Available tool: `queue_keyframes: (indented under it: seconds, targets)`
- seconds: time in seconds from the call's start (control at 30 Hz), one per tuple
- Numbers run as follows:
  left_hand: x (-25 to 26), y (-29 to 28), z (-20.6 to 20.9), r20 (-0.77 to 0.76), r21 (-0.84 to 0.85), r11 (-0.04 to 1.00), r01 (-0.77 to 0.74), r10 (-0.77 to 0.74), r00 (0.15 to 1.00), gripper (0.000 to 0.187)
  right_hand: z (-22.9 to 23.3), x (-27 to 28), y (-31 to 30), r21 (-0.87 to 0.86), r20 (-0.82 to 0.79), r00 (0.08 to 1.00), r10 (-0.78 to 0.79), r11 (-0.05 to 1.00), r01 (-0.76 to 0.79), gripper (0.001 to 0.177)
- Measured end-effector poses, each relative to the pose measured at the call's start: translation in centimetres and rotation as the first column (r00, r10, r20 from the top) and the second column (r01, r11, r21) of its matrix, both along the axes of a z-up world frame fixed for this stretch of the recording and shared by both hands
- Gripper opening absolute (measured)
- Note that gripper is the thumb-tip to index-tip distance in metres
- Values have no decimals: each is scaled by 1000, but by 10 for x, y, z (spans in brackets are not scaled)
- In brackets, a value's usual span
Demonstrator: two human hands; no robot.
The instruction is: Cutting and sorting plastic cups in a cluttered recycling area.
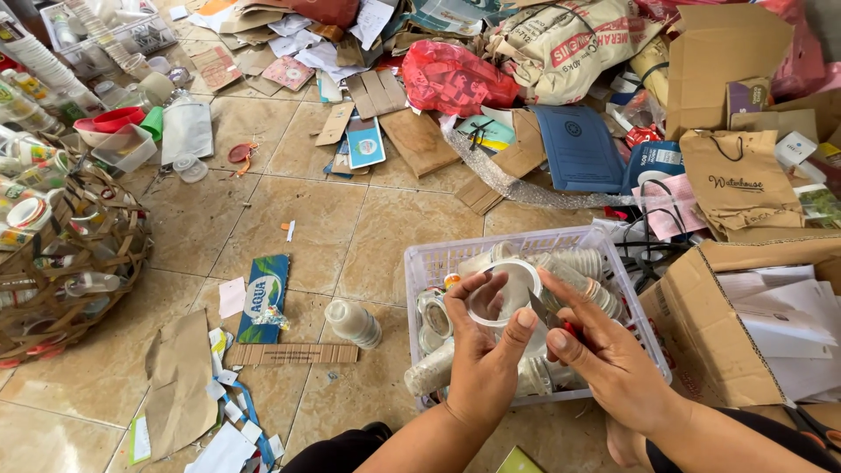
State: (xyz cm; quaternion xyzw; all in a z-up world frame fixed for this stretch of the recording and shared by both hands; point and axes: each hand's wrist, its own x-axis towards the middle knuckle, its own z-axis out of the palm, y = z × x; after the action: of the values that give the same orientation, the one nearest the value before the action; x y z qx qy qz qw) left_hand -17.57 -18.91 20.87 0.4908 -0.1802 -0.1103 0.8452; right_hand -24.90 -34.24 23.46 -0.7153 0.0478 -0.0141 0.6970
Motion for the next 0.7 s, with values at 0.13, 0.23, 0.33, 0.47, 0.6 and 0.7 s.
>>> queue_keyframes:
  seconds: [0.13,0.23,0.33,0.47,0.6,0.7]
  targets:
    - [-5,-8,-2,-33,5,999,-46,46,998,64,-3,2,-1,48,-14,999,-31,998,32,65]
    - [-7,-11,2,-99,-10,998,-67,66,993,62,-1,4,-2,-30,-20,999,-47,998,46,64]
    - [-8,-13,8,-176,38,994,-99,104,979,62,0,6,-2,-60,-44,998,-51,997,49,63]
    - [-2,-8,11,-119,112,983,-144,157,980,62,11,10,-3,-62,-84,996,-23,998,17,63]
    - [2,-4,7,-188,106,990,-91,110,976,70,11,7,-5,-110,-86,996,-10,994,1,64]
    - [4,-1,2,-247,108,993,-40,66,967,85,-2,4,-7,-86,-91,996,-9,996,1,63]
